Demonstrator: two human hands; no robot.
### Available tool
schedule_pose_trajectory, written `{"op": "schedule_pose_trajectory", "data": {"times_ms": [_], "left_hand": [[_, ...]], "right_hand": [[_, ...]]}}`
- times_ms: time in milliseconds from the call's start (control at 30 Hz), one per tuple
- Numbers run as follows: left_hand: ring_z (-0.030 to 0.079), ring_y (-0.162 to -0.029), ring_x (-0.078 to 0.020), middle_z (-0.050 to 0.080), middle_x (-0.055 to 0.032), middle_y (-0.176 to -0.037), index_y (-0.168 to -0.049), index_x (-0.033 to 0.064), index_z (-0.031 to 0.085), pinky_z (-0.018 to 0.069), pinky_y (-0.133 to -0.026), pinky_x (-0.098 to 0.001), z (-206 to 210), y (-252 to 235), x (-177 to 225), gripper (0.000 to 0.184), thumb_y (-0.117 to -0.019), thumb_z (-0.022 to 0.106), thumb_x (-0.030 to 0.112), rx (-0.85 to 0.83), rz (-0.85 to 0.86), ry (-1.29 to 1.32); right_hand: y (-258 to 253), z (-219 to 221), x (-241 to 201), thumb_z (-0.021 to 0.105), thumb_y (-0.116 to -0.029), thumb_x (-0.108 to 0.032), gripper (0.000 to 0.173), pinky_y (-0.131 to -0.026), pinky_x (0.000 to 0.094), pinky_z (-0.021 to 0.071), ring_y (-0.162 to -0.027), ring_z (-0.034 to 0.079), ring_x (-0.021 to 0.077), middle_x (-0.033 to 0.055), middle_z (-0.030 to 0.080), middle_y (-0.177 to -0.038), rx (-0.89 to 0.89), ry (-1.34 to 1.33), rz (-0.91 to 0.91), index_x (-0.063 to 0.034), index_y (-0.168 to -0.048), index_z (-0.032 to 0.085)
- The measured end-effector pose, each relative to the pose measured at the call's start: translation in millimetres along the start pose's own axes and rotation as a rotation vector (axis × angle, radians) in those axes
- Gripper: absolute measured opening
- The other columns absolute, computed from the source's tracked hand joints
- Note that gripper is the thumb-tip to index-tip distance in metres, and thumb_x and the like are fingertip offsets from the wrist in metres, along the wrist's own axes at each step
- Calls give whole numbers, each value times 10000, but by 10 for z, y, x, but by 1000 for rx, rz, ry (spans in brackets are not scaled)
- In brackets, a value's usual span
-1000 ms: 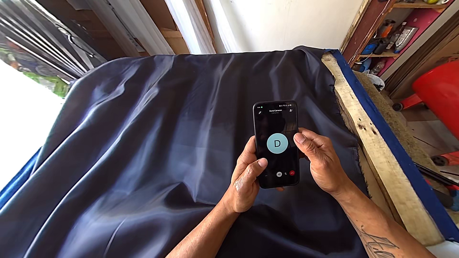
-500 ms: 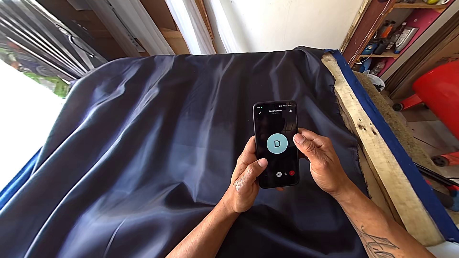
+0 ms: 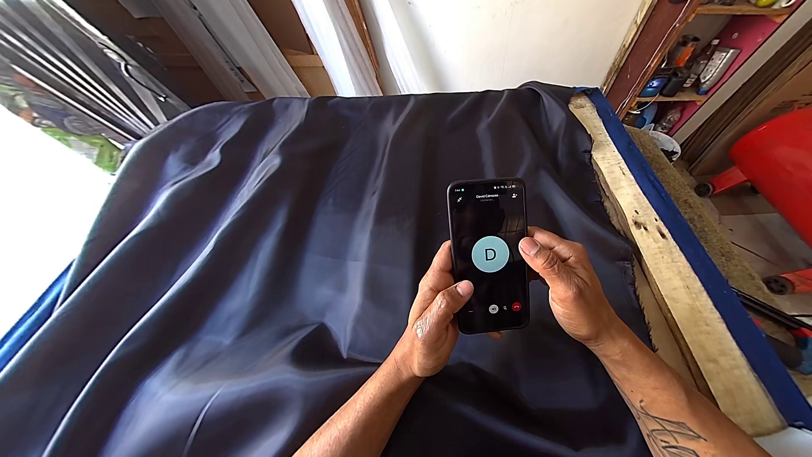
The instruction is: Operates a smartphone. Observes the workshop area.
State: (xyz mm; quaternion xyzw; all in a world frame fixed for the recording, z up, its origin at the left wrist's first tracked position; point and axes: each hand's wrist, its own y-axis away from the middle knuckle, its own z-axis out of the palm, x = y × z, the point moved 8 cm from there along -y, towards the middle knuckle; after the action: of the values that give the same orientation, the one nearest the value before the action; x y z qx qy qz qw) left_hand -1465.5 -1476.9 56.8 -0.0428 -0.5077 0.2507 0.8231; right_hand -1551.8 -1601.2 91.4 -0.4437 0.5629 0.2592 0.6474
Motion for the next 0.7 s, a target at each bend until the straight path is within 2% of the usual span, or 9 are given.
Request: {"op": "schedule_pose_trajectory", "data": {"times_ms": [200, 300, 433, 600, 700], "left_hand": [[731, -965, -257, 647, -155, -1196, -1416, 149, 455, 646, -608, -409, -2, 6, -1, 374, -1051, 382, 175, 4, -3, 0], [734, -952, -256, 653, -160, -1186, -1420, 142, 454, 648, -610, -407, 6, 3, 8, 382, -1042, 400, 136, 0, 3, -8], [740, -916, -258, 663, -172, -1164, -1409, 131, 453, 647, -602, -407, 2, 0, 7, 425, -994, 419, 44, 15, -3, -38], [743, -905, -260, 666, -173, -1159, -1412, 131, 455, 644, -584, -412, -23, -5, 24, 442, -985, 409, 27, 24, 3, -14], [740, -916, -263, 661, -176, -1163, -1395, 115, 461, 644, -587, -419, -56, -29, 92, 420, -989, 389, 38, 42, 43, 8]], "right_hand": [[1, 2, -7, 395, -1102, -269, 381, -638, 282, 585, -788, 690, 136, 70, 710, -922, -7, 0, -3, -57, -1123, 711], [-2, 4, -11, 398, -1101, -265, 376, -625, 279, 579, -781, 686, 138, 69, 708, -922, -9, 1, -6, -58, -1119, 710], [1, 16, -18, 418, -1084, -222, 343, -677, 290, 598, -832, 700, 140, 75, 719, -965, -28, -23, 2, -48, -1159, 704], [11, 62, -6, 480, -1035, -168, 327, -746, 301, 610, -903, 708, 149, 89, 725, -1034, -113, -51, 22, -32, -1281, 647], [19, 107, 40, 506, -988, -145, 404, -770, 321, 622, -945, 716, 164, 88, 730, -1096, -199, -48, 74, -40, -1363, 611]]}}
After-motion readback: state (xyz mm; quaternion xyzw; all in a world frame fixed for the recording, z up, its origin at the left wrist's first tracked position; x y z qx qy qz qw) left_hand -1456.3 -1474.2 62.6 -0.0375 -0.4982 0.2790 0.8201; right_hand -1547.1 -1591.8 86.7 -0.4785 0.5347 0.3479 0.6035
